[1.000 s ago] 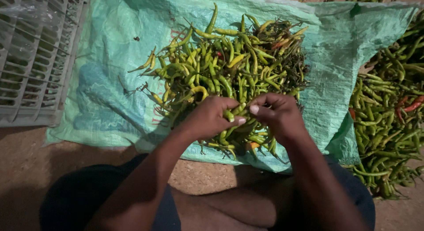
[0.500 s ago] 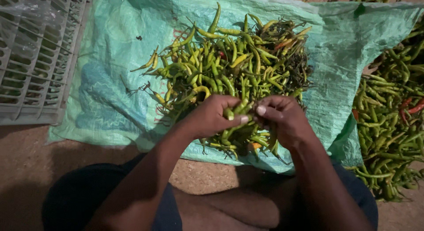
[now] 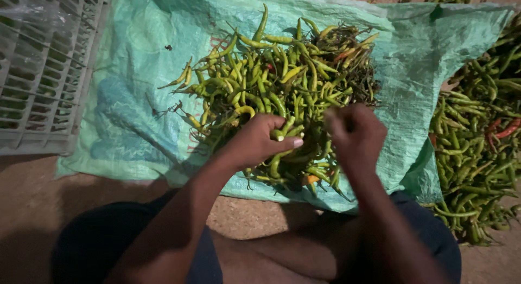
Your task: The person sits on the ground with a pile of green chilies on a woven sack and removes the stems from the chilies by hand, one at a time, placing the stemmed chilies into a growing pile and discarding stems and debris to the side.
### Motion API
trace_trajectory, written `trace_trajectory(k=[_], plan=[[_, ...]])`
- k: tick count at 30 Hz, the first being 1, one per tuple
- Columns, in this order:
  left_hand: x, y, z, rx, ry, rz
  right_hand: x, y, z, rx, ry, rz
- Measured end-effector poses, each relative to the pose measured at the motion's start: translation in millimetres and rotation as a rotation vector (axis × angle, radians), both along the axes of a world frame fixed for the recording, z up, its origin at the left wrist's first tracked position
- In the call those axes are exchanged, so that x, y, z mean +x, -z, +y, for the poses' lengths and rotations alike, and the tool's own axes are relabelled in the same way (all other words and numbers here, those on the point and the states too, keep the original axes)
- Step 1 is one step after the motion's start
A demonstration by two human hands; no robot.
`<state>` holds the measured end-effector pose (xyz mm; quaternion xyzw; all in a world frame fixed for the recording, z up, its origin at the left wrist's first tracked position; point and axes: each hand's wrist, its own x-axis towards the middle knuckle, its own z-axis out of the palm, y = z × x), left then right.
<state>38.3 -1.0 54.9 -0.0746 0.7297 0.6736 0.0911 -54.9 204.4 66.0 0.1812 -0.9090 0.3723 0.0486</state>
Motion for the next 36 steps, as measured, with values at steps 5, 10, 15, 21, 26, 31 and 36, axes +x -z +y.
trace_trajectory(k=[5,10,15,21,26,31,36], plan=[[-1,0,0,0.324,-0.015,0.015,-32,10,16,-0.911,0.036,-1.067],[0,1,1,0.393,-0.05,-0.079,-29,3,11,-1.008,-0.021,-1.251],[1,-2,8,0.317,-0.177,-0.153,-10,-11,-4,-1.171,-0.164,-1.154],[3,-6,12,-0.061,-0.102,-0.026,16,-11,-17,-1.047,-0.348,-0.951],[2,-1,7,-0.076,-0.153,0.043,15,-6,-11,-0.823,-0.363,-0.705],[2,1,2,-0.093,-0.176,0.075,8,-5,-4,-0.696,-0.219,-0.73],[4,0,2,-0.014,-0.133,0.043,4,-6,1,-0.636,-0.243,-0.702]])
